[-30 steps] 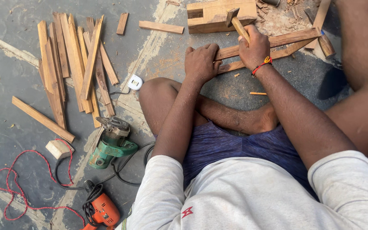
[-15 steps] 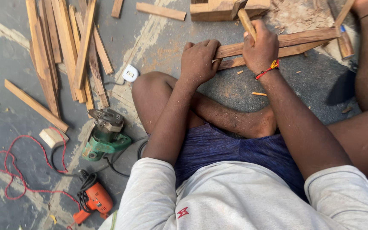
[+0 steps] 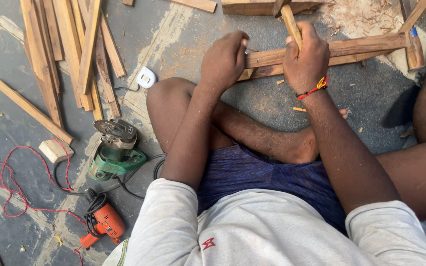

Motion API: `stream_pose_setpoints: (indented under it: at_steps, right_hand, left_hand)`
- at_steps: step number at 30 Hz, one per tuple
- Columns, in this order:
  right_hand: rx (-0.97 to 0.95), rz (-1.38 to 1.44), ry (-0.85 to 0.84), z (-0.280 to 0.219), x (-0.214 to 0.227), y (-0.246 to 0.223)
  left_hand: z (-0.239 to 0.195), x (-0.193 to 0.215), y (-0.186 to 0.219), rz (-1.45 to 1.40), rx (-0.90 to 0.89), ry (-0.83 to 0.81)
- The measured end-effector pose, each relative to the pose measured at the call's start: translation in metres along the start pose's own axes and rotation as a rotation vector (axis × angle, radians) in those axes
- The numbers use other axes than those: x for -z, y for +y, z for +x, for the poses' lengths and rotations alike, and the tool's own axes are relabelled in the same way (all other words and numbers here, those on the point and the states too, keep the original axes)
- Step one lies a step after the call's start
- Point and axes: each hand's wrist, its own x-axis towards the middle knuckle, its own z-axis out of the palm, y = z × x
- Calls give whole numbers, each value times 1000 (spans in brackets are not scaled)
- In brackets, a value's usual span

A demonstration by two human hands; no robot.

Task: The person sits on the floor and assembles a rectangular wooden frame by hand. They use a hammer to drive nails into the joints of the wooden pieces, securing them together. The person occasionally lifts and rotates the frame to check alignment and continue nailing.

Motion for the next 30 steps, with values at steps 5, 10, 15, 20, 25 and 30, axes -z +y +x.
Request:
stream_pose_setpoints:
  at_steps: [5,10,15,20,25,30]
  right_hand:
    - [-18,-10,-14,-1,0,-2]
    - [-2,1,-25,-3,-1,1]
    - [40,32,-17,-3,6,-6]
    - [109,142,-17,-21,37,-28]
    - [279,104,15,-49,64,-38]
    - [319,47,-89,-62,71,-39]
  left_hand:
    - [13,-17,2,230,209,-23]
    - [12,-21,6,323,247,-114]
    - [13,-17,10,351,227,-146]
    - [15,-13,12,339,238,-165]
    - [15,-15,12,321,237,-177]
    - [17,-15,16,303,212,-149]
